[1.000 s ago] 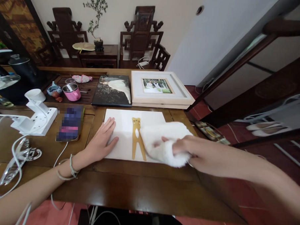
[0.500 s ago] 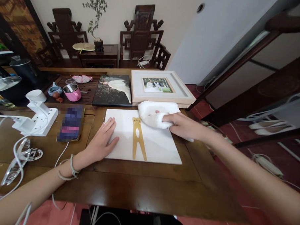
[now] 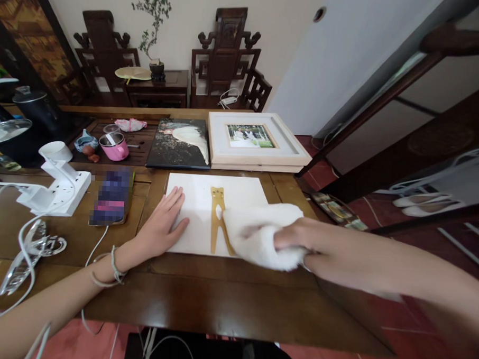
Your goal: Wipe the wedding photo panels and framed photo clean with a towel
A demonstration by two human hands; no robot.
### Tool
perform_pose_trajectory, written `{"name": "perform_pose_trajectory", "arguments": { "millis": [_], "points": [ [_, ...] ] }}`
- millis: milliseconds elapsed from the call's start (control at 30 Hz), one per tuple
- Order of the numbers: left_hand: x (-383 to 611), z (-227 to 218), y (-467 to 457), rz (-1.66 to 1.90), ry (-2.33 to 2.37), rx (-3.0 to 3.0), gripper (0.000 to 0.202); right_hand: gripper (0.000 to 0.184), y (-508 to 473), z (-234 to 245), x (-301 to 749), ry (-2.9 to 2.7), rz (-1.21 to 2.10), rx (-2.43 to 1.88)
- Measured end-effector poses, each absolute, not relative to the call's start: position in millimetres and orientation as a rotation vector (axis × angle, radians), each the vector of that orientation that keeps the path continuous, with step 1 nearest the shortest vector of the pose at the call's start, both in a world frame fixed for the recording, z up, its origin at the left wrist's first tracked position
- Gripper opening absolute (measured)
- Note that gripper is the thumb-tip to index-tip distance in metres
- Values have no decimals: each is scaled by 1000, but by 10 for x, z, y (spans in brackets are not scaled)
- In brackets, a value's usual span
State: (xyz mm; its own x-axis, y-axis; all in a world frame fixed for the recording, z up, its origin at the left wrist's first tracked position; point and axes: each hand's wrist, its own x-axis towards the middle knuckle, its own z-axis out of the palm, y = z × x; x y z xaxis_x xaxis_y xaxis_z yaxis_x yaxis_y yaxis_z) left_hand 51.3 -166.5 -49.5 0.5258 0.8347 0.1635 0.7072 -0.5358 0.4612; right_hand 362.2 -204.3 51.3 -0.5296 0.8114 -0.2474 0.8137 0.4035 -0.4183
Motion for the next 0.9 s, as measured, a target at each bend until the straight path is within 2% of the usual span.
{"name": "perform_pose_trajectory", "arguments": {
  "millis": [133,267,400,600,733,900],
  "points": [
    [509,-501,-1662,535,1276,2436,57,41,-1664,305,3437,2672,-628,1559],
    [504,-517,-1660,548,1280,2443,57,53,-1569,102,3117,2747,-438,1575],
    [505,-530,-1659,570,1268,2450,57,57,-1949,72,2906,2774,-510,1426],
    [507,-529,-1660,566,1266,2447,57,48,-2395,190,2816,2764,-697,1233],
    [505,-521,-1659,560,1264,2448,57,60,-2118,205,2858,2757,-601,1335],
    [505,-525,-1656,560,1263,2437,58,65,-1648,69,2939,2853,-434,1407]
  ]
}}
